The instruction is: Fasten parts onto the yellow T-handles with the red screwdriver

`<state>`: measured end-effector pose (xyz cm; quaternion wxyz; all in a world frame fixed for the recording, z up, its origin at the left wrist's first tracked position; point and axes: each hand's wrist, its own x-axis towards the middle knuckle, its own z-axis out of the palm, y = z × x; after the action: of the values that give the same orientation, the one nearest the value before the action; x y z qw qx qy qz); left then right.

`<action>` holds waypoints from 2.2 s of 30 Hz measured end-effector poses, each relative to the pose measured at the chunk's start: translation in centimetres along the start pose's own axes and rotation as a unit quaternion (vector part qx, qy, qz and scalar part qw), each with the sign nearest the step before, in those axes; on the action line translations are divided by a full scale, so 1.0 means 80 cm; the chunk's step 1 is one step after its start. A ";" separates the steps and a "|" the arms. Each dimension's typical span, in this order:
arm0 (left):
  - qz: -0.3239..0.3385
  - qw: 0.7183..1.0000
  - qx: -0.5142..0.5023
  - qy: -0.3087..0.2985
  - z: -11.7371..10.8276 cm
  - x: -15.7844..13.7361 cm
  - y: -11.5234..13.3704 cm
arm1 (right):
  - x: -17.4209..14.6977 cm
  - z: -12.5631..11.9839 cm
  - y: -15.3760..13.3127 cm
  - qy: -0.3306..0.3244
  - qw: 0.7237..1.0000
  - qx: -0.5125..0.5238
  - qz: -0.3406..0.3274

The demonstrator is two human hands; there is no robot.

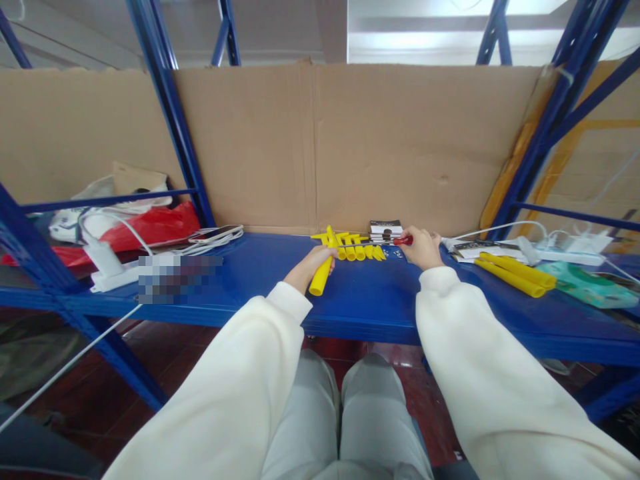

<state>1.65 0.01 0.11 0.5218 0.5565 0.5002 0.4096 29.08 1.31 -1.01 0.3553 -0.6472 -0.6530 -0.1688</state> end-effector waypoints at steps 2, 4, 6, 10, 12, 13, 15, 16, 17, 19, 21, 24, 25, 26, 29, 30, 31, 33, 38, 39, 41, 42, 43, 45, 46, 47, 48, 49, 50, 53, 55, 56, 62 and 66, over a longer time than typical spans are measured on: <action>0.002 1.000 -0.001 -0.001 0.000 0.000 0.000 | 0.000 -0.001 -0.001 -0.004 1.000 -0.008 0.006; 0.006 1.000 -0.003 -0.002 0.000 0.001 -0.001 | 0.000 -0.002 -0.002 -0.006 1.000 -0.008 0.009; 0.008 1.000 -0.004 -0.004 0.000 0.002 -0.002 | 0.000 -0.002 -0.002 -0.006 1.000 -0.006 0.009; 0.006 1.000 -0.009 -0.007 -0.001 0.003 -0.003 | 0.000 -0.001 0.001 -0.006 1.000 0.001 0.010; 0.006 1.000 -0.013 -0.010 -0.001 0.004 -0.003 | 0.000 0.000 0.002 -0.006 1.000 0.007 0.012; 0.005 1.000 -0.016 -0.011 -0.001 0.004 -0.003 | -0.001 0.000 0.002 -0.006 1.000 0.010 0.013; -0.005 1.000 -0.024 -0.016 -0.003 0.006 -0.002 | -0.001 0.001 0.003 -0.011 1.000 0.015 0.014; -0.013 0.999 -0.030 -0.020 -0.003 0.008 -0.002 | -0.001 0.001 0.003 -0.014 1.000 0.017 0.016; -0.022 0.999 -0.038 -0.025 -0.004 0.009 -0.002 | -0.001 0.002 0.003 -0.017 0.999 0.018 0.020; -0.038 0.997 -0.055 -0.034 -0.006 0.012 -0.001 | -0.001 0.002 0.003 -0.023 0.999 0.018 0.027; -0.044 0.996 -0.066 -0.040 -0.008 0.015 -0.001 | -0.001 0.003 0.003 -0.028 0.999 0.014 0.031; -0.040 0.997 -0.061 -0.037 -0.008 0.016 -0.001 | -0.002 0.002 0.002 -0.045 0.998 0.008 0.039; -0.036 0.997 -0.056 -0.034 -0.008 0.015 -0.001 | -0.003 0.002 0.001 -0.051 0.998 0.007 0.043; -0.029 0.998 -0.048 -0.030 -0.007 0.014 -0.001 | -0.003 0.002 0.001 -0.057 0.997 0.006 0.048; 0.000 1.000 -0.021 -0.017 -0.004 0.011 -0.003 | -0.004 0.001 0.000 -0.070 0.996 0.012 0.058; 0.010 1.000 -0.011 -0.015 -0.003 0.010 -0.004 | -0.005 0.000 0.000 -0.075 0.995 0.013 0.060; 0.019 1.000 -0.001 -0.013 -0.002 0.010 -0.005 | -0.005 0.000 -0.001 -0.079 0.995 0.013 0.061; 0.032 0.999 0.015 -0.011 -0.001 0.009 -0.006 | -0.005 -0.001 -0.002 -0.085 0.994 0.007 0.063; 0.046 0.998 0.050 0.005 0.000 0.008 -0.008 | -0.004 -0.003 -0.005 -0.104 0.994 -0.016 0.041; 0.046 0.997 0.056 0.008 0.000 0.008 -0.008 | -0.004 -0.003 -0.005 -0.109 0.993 -0.022 0.034; 0.046 0.997 0.066 0.014 -0.001 0.008 -0.009 | -0.003 -0.003 -0.005 -0.118 0.992 -0.034 0.017; 0.046 0.996 0.070 0.017 -0.001 0.008 -0.010 | -0.003 -0.003 -0.004 -0.121 0.992 -0.039 0.007; 0.046 0.996 0.074 0.019 -0.001 0.008 -0.011 | -0.003 -0.003 -0.004 -0.123 0.992 -0.041 -0.005; 0.046 0.996 0.078 0.022 -0.001 0.010 -0.013 | -0.003 -0.003 -0.004 -0.123 0.991 -0.042 -0.029; 0.046 0.996 0.079 0.023 -0.001 0.011 -0.014 | -0.003 -0.004 -0.004 -0.123 0.991 -0.043 -0.037; 0.045 0.995 0.080 0.024 -0.001 0.012 -0.015 | -0.004 -0.004 -0.004 -0.126 0.990 -0.047 -0.041; 0.044 0.995 0.081 0.026 -0.001 0.012 -0.015 | -0.004 -0.005 -0.006 -0.130 0.989 -0.054 -0.040; 0.042 0.995 0.082 0.028 0.000 0.012 -0.015 | -0.005 -0.006 -0.007 -0.135 0.988 -0.063 -0.037; 0.040 0.995 0.084 0.030 0.000 0.011 -0.015 | -0.005 -0.007 -0.009 -0.140 0.987 -0.073 -0.034; 0.040 0.995 0.082 0.029 0.001 0.009 -0.012 | -0.007 -0.010 -0.015 -0.146 0.984 -0.096 -0.034; 0.041 0.996 0.080 0.026 0.001 0.007 -0.010 | -0.008 -0.010 -0.017 -0.149 0.983 -0.104 -0.038; 0.041 0.996 0.080 0.025 0.001 0.007 -0.010 | -0.009 -0.010 -0.018 -0.152 0.982 -0.106 -0.038; 0.047 0.995 0.080 0.025 0.001 0.010 -0.013 | -0.008 -0.007 -0.018 -0.156 0.982 -0.101 -0.028; 0.045 0.995 0.087 0.024 0.001 0.011 -0.013 | -0.007 -0.008 -0.018 -0.158 0.981 -0.110 -0.026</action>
<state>1.74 0.79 -1.00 0.4402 0.6115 0.5211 0.4009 27.77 0.30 -0.62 0.1701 -0.6833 -0.6951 -0.1448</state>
